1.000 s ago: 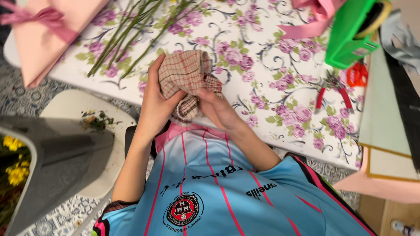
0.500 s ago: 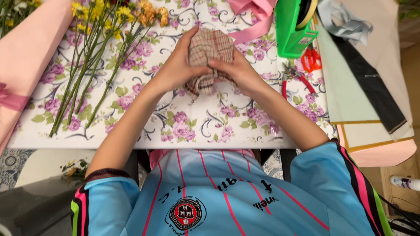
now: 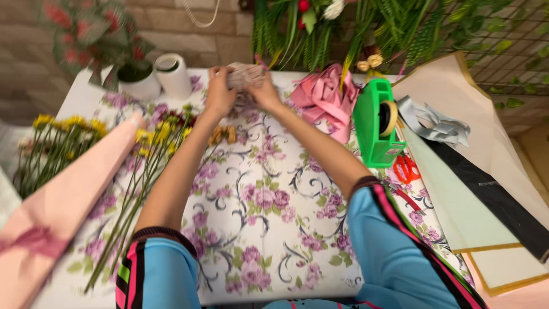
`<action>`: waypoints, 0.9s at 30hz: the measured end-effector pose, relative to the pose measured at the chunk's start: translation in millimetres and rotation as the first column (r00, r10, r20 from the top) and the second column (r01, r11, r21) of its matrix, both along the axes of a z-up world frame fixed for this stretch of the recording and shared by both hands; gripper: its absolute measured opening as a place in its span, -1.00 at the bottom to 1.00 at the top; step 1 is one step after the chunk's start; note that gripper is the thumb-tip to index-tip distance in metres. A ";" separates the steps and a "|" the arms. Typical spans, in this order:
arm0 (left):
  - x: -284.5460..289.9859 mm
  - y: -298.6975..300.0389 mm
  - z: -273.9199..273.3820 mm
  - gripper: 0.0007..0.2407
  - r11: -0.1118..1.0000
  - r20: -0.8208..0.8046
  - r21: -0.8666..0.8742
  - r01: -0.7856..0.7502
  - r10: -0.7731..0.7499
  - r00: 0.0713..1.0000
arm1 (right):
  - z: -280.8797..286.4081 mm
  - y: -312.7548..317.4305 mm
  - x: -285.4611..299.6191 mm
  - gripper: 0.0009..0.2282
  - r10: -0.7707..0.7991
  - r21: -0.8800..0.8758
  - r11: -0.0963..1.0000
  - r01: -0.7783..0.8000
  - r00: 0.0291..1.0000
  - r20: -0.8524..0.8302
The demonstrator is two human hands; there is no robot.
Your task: The person trims flower stems using shears on a floral-patterned workspace, wipes their hands with a cloth, and then prepares a sheet of wrapping paper.
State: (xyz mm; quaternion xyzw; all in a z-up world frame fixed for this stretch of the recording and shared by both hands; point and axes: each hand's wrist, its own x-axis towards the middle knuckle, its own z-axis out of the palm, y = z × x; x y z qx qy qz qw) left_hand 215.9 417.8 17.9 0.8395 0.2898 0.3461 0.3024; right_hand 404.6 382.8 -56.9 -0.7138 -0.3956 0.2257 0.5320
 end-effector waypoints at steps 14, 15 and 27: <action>40.4 93.8 -102.0 -0.73 0.846 -0.663 0.529 -0.065 0.460 0.591 | -50.9 29.8 -13.5 -0.42 -0.066 -0.119 0.986 0.118 0.926 0.371; 40.1 85.8 -89.7 -0.72 0.815 -0.602 0.576 -0.066 0.477 0.640 | -36.0 14.2 -18.3 -0.42 -0.061 -0.034 0.996 0.078 0.935 0.349; 118.3 -215.2 112.0 -0.81 0.725 -0.034 0.638 0.260 -0.311 0.950 | 192.7 -383.5 53.8 -0.64 -0.213 0.403 0.914 -0.034 0.807 0.550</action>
